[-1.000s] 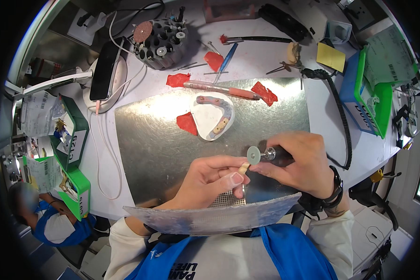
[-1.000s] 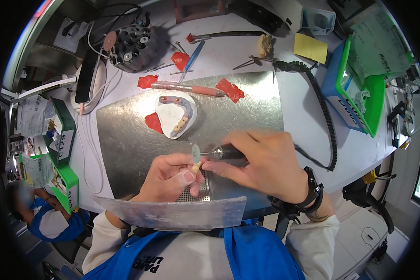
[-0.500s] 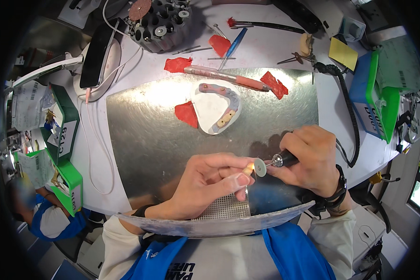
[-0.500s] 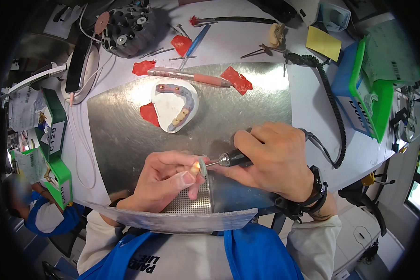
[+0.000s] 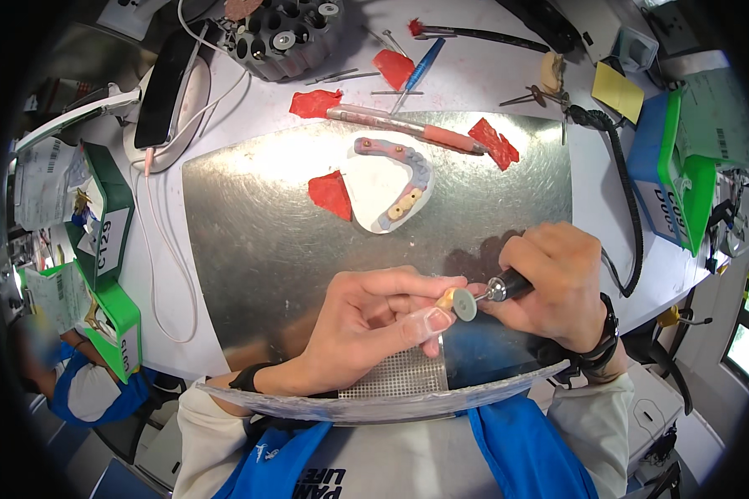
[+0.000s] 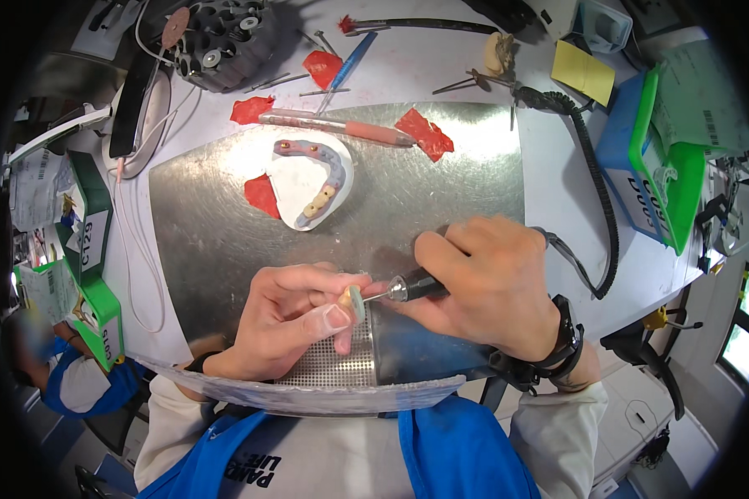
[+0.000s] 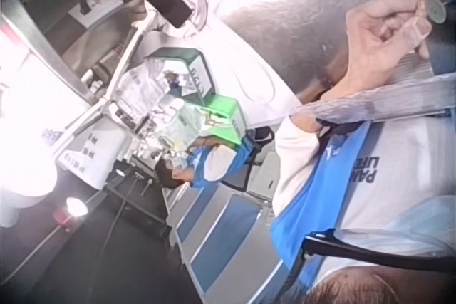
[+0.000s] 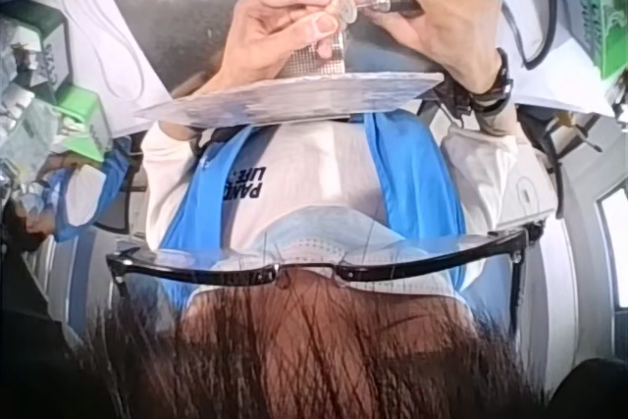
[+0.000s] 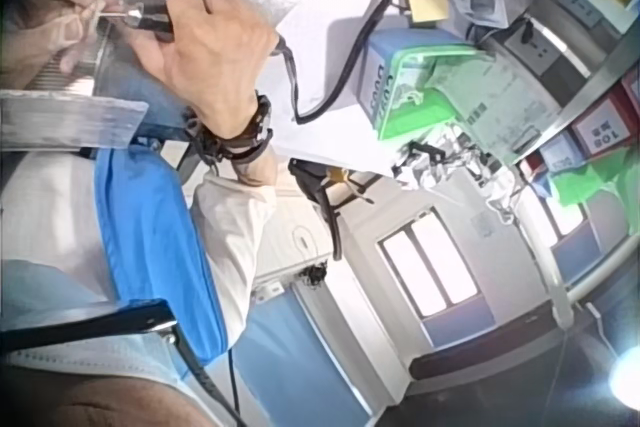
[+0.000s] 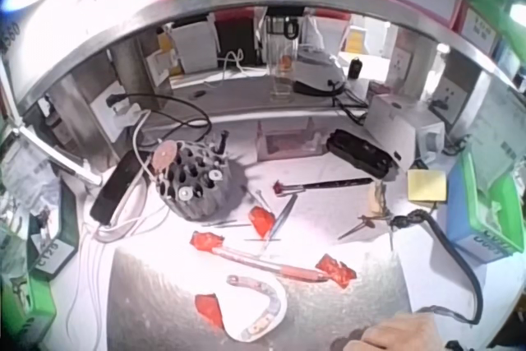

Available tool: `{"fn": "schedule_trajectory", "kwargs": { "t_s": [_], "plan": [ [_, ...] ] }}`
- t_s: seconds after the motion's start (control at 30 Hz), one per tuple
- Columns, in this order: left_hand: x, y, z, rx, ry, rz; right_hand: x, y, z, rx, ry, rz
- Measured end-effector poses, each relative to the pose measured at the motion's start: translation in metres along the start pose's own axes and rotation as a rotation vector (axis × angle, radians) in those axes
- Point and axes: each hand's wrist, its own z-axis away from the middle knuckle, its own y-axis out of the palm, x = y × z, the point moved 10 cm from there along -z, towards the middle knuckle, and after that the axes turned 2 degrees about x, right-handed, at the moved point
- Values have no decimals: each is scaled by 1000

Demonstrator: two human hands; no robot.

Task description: Grinding and polishing a dental mold or prosthetic bridge using a hand-held rotary tool.

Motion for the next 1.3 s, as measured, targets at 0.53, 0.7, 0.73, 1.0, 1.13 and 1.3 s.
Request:
{"fn": "schedule_trajectory", "kwargs": {
  "t_s": [0.53,0.7,0.73,1.0,1.13,1.3],
  "plan": [
    [1,-2,1,4,11,0,2,0,1,-3,-8,42],
    [1,-3,1,-31,-36,6,1,-1,1,-1,-2,62],
    [3,-4,1,-30,-36,5,2,0,1,6,0,59],
    [2,-5,2,-30,18,43,-4,-2,1,-15,51,15],
    [-1,-2,-1,1,58,0,-1,-1,1,6,45,-9],
    [-4,0,-2,-3,62,-13,-2,-1,1,2,60,-1]
  ]
}}
